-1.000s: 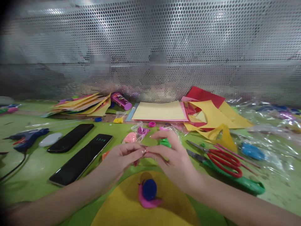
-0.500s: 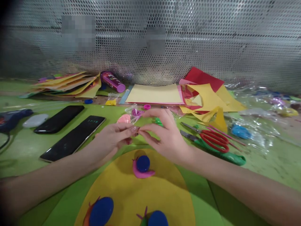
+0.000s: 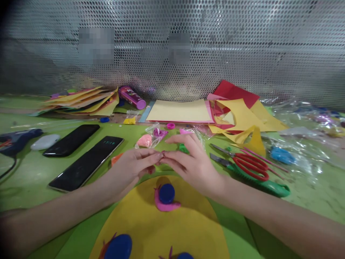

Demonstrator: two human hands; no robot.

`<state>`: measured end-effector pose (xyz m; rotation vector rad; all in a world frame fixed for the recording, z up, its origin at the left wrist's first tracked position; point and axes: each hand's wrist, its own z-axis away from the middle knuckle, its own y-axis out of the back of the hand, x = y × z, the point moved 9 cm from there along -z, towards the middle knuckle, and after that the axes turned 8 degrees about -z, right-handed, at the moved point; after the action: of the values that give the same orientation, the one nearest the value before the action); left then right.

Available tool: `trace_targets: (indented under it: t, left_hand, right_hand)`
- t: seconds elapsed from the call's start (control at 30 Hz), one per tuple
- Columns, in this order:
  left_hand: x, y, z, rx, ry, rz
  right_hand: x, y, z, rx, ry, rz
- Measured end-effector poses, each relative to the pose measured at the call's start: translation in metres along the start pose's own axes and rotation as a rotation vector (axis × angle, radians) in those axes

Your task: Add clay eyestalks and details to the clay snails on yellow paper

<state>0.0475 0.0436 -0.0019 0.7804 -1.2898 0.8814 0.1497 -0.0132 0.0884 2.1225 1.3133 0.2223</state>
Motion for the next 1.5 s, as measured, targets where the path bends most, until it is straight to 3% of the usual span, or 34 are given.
trace_targets:
  t: [0.13,0.37,0.7,1.1,1.5]
  left_hand:
    - [-0.001,0.002,0.000,0.012,-0.003,0.002]
    - [-0.001,0.003,-0.001,0.024,-0.006,0.063]
    - [0.000,0.002,0.000,0.042,0.002,0.096]
    - [-0.003,0.001,-0.001,0.004,-0.019,0.095]
    - [-0.003,0.003,-0.002,0.041,0.021,0.125]
  right_hand:
    - [0.004,-0.002,0.001,0.000,-0.056,-0.063]
    - [0.018,-0.001,0.002,0.043,-0.282,-0.080]
    - [0.022,-0.002,0.003,0.042,-0.344,-0.106]
    - [0.007,-0.006,0.005,0.032,-0.166,-0.112]
    - [0.006,-0.002,0.001,0.039,-0.127,-0.065]
